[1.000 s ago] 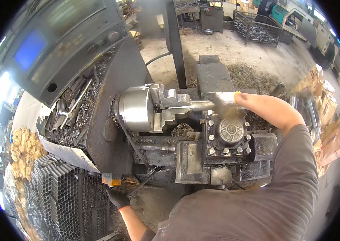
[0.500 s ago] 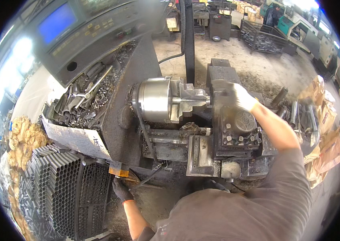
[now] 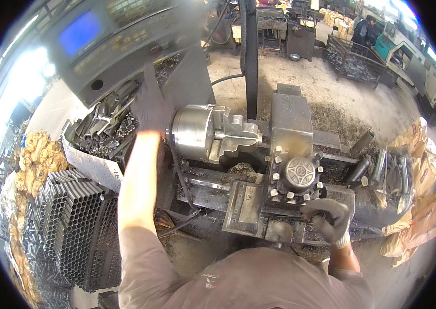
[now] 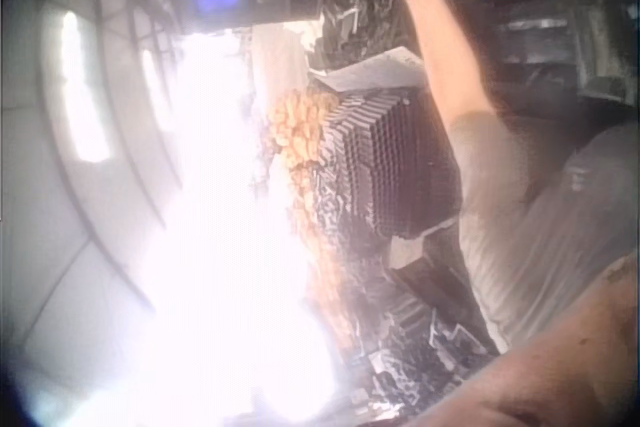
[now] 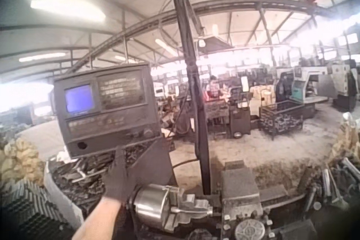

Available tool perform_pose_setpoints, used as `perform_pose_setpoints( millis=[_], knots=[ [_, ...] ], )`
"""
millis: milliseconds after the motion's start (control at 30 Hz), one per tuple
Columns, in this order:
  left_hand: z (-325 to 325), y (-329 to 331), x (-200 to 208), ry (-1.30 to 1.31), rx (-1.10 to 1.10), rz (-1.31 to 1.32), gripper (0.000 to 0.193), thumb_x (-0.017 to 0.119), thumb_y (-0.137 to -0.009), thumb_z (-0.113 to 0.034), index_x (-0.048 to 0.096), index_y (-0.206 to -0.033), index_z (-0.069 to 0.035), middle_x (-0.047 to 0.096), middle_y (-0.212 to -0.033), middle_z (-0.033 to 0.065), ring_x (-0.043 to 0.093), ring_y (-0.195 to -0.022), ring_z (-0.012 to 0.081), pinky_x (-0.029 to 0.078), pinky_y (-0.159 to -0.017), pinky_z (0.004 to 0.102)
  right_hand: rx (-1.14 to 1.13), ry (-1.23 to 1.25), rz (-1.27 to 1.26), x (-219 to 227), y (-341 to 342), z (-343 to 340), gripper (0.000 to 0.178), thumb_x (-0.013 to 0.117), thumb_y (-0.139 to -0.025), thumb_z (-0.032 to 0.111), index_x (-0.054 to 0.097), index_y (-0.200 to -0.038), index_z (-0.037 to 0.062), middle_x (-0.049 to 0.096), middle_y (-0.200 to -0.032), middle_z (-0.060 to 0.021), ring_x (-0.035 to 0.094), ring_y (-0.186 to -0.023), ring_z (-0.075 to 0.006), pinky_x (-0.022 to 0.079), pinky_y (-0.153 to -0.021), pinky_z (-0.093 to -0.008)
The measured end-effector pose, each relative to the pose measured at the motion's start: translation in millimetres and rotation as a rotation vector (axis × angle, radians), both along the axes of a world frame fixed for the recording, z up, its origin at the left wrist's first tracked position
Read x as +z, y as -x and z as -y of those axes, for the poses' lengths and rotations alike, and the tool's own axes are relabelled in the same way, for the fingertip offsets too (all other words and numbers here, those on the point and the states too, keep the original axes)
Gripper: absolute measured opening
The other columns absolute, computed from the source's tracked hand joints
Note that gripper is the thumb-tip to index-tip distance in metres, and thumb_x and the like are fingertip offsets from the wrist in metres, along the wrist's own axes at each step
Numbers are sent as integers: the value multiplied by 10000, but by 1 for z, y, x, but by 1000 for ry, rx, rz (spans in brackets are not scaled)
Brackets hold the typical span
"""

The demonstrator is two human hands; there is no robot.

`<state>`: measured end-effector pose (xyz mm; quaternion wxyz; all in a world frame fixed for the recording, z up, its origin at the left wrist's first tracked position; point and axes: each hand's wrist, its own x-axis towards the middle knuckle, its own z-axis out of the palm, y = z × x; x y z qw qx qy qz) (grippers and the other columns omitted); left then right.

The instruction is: The person repeatedly loads short metal tubes into a lathe chuck, operates the machine to machine the tube ends, removes the finished pieces, and stacks them on a nearby rack. The cycle of loading, machining, and stacking continues throughout the clip.

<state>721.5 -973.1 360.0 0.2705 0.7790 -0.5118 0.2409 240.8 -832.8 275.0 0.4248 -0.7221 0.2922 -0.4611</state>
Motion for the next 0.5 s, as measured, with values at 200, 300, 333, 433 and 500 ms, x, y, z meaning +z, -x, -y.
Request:
perform_pose_setpoints(
  millis=[200, 300, 333, 433, 500],
  knots=[
    [72, -7, 51, -254, 111, 28, 881, 638, -1001, -392, 192, -1728, -174, 680, -1373, 304, 714, -1181, 482, 535, -1018, 597, 32, -175, -149, -19, 20, -7, 339, 735, -829, -24, 755, -1167, -43, 815, -1062, -159, 803, -920, -228, 643, -829, -357],
    [42, 11, 19, -124, 72, -51, 811, 602, -1019, -452, 272, -1710, -185, 675, -1418, 276, 693, -1237, 469, 540, -1035, 571, 115, -259, -163, -23, 12, -11, 329, 700, -837, -28, 754, -1161, -46, 817, -1043, -154, 804, -919, -227, 638, -826, -350],
    [20, 21, -3, -22, -8, -12, 806, 603, -1020, -464, 288, -1705, -178, 683, -1424, 248, 693, -1241, 463, 544, -1035, 564, 140, -301, -176, -22, 5, -12, 327, 686, -840, -30, 756, -1159, -43, 817, -1037, -151, 803, -916, -223, 636, -824, -345],
    [-92, 57, -115, -135, -273, 58, 569, 648, -997, -451, 554, -1489, -181, 741, -1187, 197, 725, -1068, 415, 544, -996, 585, 305, -305, -222, -24, -32, -16, 285, 647, -884, -45, 766, -1141, -10, 788, -930, -115, 762, -852, -169, 608, -772, -326],
    [-189, 85, -216, -323, -329, -160, 420, 658, -995, -431, 671, -1347, -202, 759, -1012, 183, 733, -957, 376, 520, -992, 626, 476, -282, -243, -35, -70, -22, 349, 621, -796, -48, 768, -1112, -36, 798, -925, -141, 777, -856, -185, 618, -789, -316]
  ],
)
